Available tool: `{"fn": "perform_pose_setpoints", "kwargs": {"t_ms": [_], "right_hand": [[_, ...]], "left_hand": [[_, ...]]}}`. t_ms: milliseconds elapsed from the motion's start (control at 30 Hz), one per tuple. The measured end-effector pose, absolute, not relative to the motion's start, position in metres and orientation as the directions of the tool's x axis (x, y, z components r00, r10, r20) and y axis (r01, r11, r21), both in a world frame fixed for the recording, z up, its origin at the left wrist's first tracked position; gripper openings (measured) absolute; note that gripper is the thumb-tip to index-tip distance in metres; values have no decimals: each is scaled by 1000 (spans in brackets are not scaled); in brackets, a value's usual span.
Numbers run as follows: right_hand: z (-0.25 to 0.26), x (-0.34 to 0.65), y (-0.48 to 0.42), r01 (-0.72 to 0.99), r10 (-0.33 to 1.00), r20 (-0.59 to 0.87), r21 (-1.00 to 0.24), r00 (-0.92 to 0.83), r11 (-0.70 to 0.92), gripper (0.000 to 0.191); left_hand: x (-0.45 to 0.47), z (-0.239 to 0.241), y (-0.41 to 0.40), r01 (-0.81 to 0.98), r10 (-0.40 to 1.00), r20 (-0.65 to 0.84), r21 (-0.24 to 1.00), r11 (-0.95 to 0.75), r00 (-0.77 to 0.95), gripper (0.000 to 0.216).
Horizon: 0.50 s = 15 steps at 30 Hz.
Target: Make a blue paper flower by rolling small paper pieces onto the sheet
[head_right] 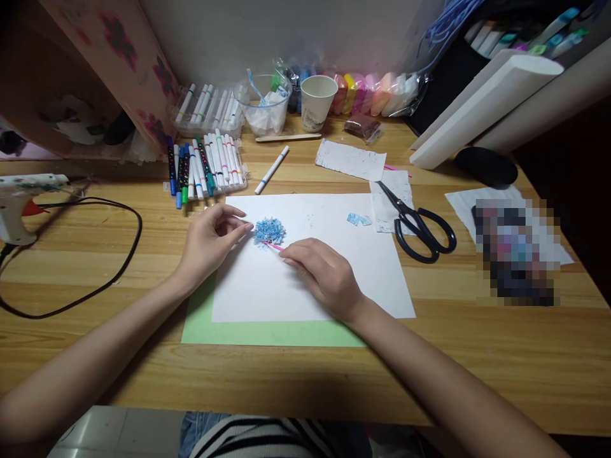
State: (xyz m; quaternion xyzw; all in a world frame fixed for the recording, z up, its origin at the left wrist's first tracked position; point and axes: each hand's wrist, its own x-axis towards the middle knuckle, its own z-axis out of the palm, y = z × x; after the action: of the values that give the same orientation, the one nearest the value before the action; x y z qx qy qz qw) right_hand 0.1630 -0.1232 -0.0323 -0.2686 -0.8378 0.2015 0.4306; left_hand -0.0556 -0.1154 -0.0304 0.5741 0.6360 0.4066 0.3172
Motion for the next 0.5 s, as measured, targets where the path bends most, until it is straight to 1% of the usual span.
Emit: {"fn": "perform_pose_setpoints", "kwargs": {"t_ms": [133, 300, 433, 500], "right_hand": [[-30, 161, -122, 301, 588, 634, -509, -503, 806, 15], [-16, 150, -114, 349, 495, 628, -351, -601, 869, 9], [-5, 137, -106, 387, 442, 576, -223, -688, 895, 15], [-2, 132, -102, 393, 433, 565, -200, -702, 898, 18]], "left_hand": [[-55, -31, -116, 496, 988, 72, 868, 6, -136, 16], [-55, -31, -118, 559, 987, 106, 829, -20, -121, 12], [-55, -33, -119, 572, 986, 128, 819, -42, -110, 11], [-55, -34, -119, 577, 985, 141, 815, -56, -104, 10]]}}
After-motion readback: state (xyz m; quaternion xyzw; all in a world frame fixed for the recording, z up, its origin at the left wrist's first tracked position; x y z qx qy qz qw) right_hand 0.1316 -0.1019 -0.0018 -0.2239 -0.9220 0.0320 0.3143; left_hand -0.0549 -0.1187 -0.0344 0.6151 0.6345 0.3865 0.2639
